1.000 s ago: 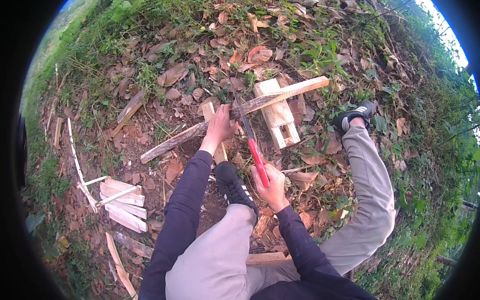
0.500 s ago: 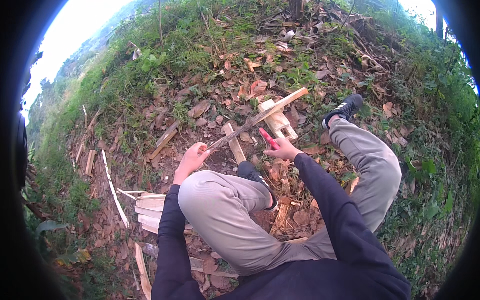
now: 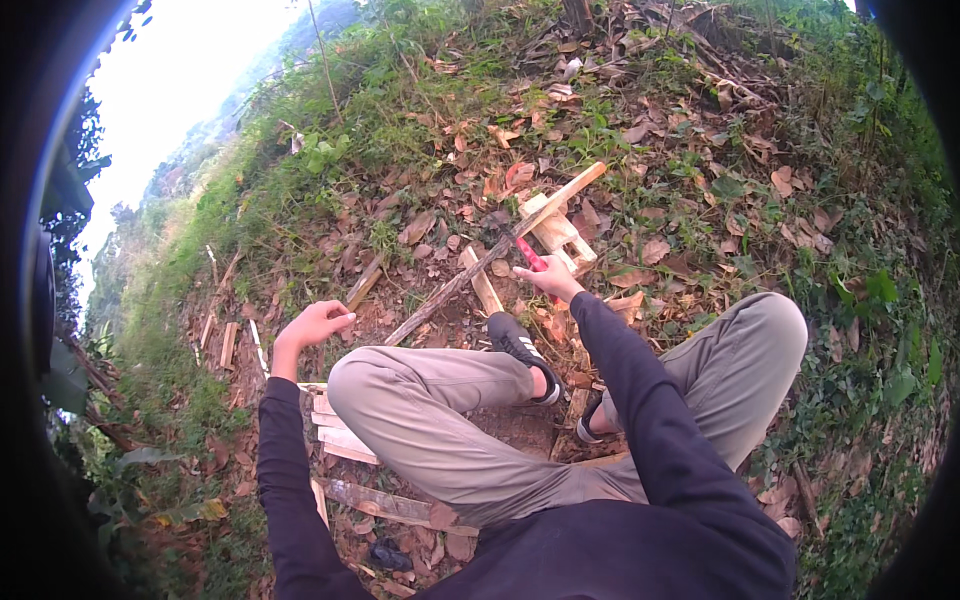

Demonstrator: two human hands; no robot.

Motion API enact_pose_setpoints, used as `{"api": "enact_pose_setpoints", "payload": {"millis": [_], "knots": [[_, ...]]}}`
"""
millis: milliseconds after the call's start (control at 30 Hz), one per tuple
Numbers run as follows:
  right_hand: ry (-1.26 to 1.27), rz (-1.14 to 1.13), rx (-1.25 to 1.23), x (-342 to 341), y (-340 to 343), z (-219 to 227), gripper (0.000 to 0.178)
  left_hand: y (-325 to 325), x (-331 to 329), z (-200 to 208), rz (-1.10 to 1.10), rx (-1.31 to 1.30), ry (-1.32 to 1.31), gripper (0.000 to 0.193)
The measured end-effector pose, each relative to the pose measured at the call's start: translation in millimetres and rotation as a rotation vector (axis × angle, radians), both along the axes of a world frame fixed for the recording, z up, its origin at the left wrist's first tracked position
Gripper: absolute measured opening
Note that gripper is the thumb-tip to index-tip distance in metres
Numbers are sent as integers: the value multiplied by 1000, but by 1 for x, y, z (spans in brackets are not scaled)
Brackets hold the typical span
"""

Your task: The person sits on the ground and uses a red hand saw to cut a thin wooden stick that is resting on a wooden block. The person holds the stick with one hand and saws with the other, creating sawdust as the cut progresses.

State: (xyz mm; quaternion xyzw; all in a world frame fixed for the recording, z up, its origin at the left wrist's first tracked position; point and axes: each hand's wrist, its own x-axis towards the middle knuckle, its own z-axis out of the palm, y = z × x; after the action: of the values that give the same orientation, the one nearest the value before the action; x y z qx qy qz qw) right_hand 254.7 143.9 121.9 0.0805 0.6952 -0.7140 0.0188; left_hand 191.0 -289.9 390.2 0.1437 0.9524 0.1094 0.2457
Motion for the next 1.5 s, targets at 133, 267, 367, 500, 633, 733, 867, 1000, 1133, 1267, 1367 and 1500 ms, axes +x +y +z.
{"api": "enact_pose_setpoints", "payload": {"millis": [133,267,367,500,633,733,867,1000,1133,1267,1367,1500], "knots": [[27,-44,81,-1,12,-34,45,66,-10,29,-149,-230,0,49],[128,-147,292,2,15,-54,44,151,-52,28,-319,-452,29,51],[214,-77,417,6,6,-40,41,189,-104,-5,-239,-476,-50,49],[187,-7,432,23,1,-21,43,198,-157,-139,-277,-389,187,35],[242,-48,527,30,-7,-40,35,207,-170,-287,-88,-47,384,26],[199,-72,418,34,-10,-44,28,223,-170,-342,-195,211,580,28],[138,-27,402,32,1,-47,20,255,-169,-386,-154,162,536,49],[279,-40,446,22,5,-47,20,267,-175,-407,-149,234,688,55],[177,-68,452,16,17,-23,18,293,-180,-401,-124,247,706,56],[85,-101,421,18,32,-26,21,302,-181,-401,-153,259,752,55],[157,-110,471,23,33,-20,22,305,-180,-399,-191,254,739,54],[185,-78,584,25,32,-39,25,307,-186,-405,-160,224,672,54]]}}
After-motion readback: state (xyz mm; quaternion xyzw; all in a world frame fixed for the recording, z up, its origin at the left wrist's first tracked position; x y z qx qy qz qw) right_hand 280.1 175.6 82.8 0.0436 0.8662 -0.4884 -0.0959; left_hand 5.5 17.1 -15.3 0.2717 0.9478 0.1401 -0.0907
